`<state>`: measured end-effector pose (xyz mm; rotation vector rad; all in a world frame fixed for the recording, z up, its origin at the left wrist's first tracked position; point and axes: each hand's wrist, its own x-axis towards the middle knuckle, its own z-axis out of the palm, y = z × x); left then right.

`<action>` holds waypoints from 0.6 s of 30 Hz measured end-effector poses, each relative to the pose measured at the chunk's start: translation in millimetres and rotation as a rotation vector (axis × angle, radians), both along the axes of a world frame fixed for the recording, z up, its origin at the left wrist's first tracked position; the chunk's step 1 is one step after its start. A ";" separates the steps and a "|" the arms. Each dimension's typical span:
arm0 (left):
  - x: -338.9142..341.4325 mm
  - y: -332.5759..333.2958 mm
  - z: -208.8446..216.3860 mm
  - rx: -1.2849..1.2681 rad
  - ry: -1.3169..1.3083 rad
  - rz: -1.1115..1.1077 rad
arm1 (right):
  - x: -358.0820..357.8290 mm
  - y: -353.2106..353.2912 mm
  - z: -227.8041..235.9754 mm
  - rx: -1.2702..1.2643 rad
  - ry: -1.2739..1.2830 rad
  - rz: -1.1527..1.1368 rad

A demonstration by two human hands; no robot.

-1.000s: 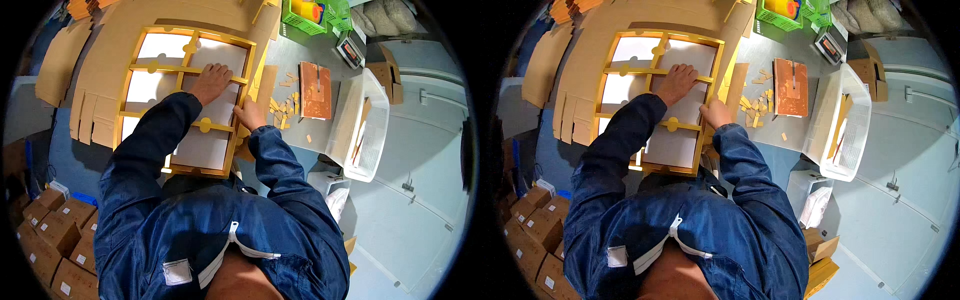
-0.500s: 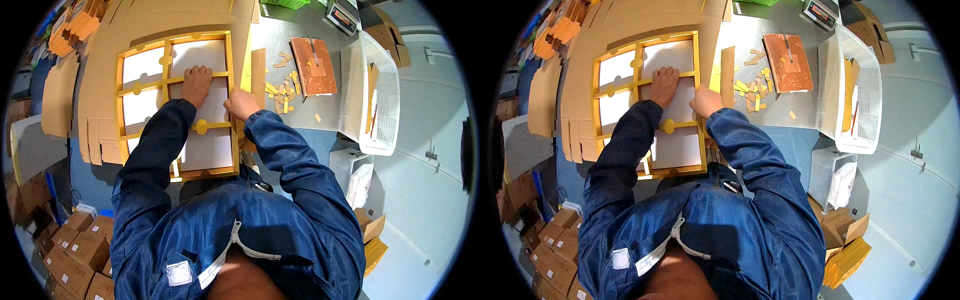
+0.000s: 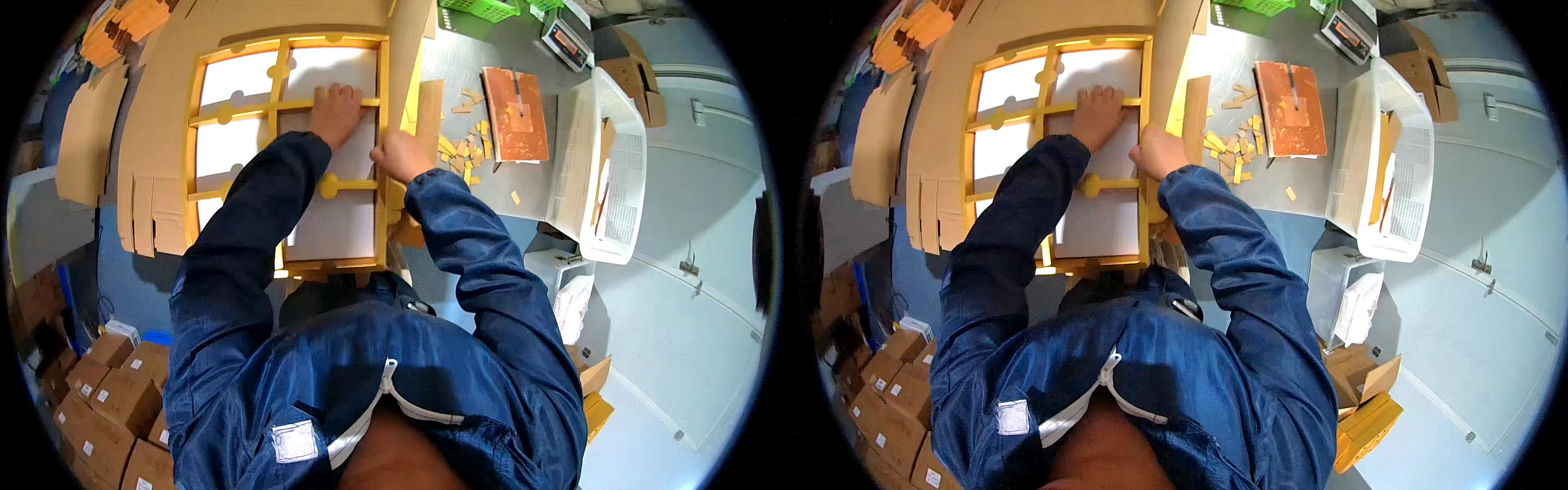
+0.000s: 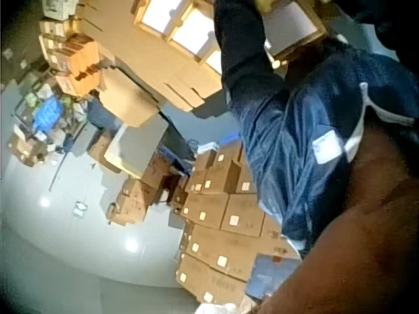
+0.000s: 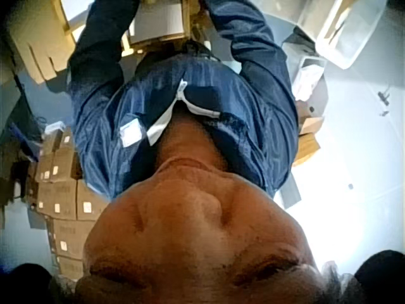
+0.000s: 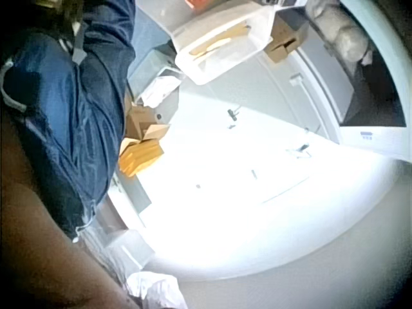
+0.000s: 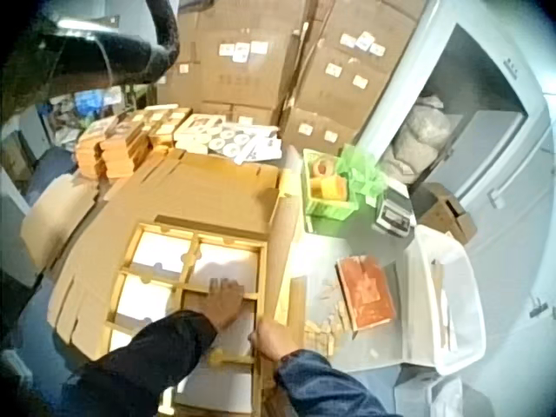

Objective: The person walks through a storage area and begins assembling a cardboard box. They fold the flat cardboard into shape, insert a white foam sheet, and then place yellow cardboard dividers into the box to create compartments.

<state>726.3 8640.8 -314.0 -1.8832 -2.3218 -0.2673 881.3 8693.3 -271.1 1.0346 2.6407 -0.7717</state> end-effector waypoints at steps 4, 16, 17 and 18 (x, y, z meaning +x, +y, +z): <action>-3.9 2.4 -15.7 -0.025 0.071 -0.164 | -2.9 -4.9 -7.4 -0.021 -0.001 -0.053; 4.3 10.3 -13.1 -0.019 0.044 -0.202 | -3.3 -1.1 -10.1 -0.028 0.076 0.019; 3.8 13.1 -9.4 -0.025 0.024 -0.198 | -3.6 0.8 -7.1 -0.026 0.078 0.016; 4.0 11.7 -2.8 -0.094 0.041 -0.200 | -2.9 2.5 -2.8 -0.042 0.027 0.035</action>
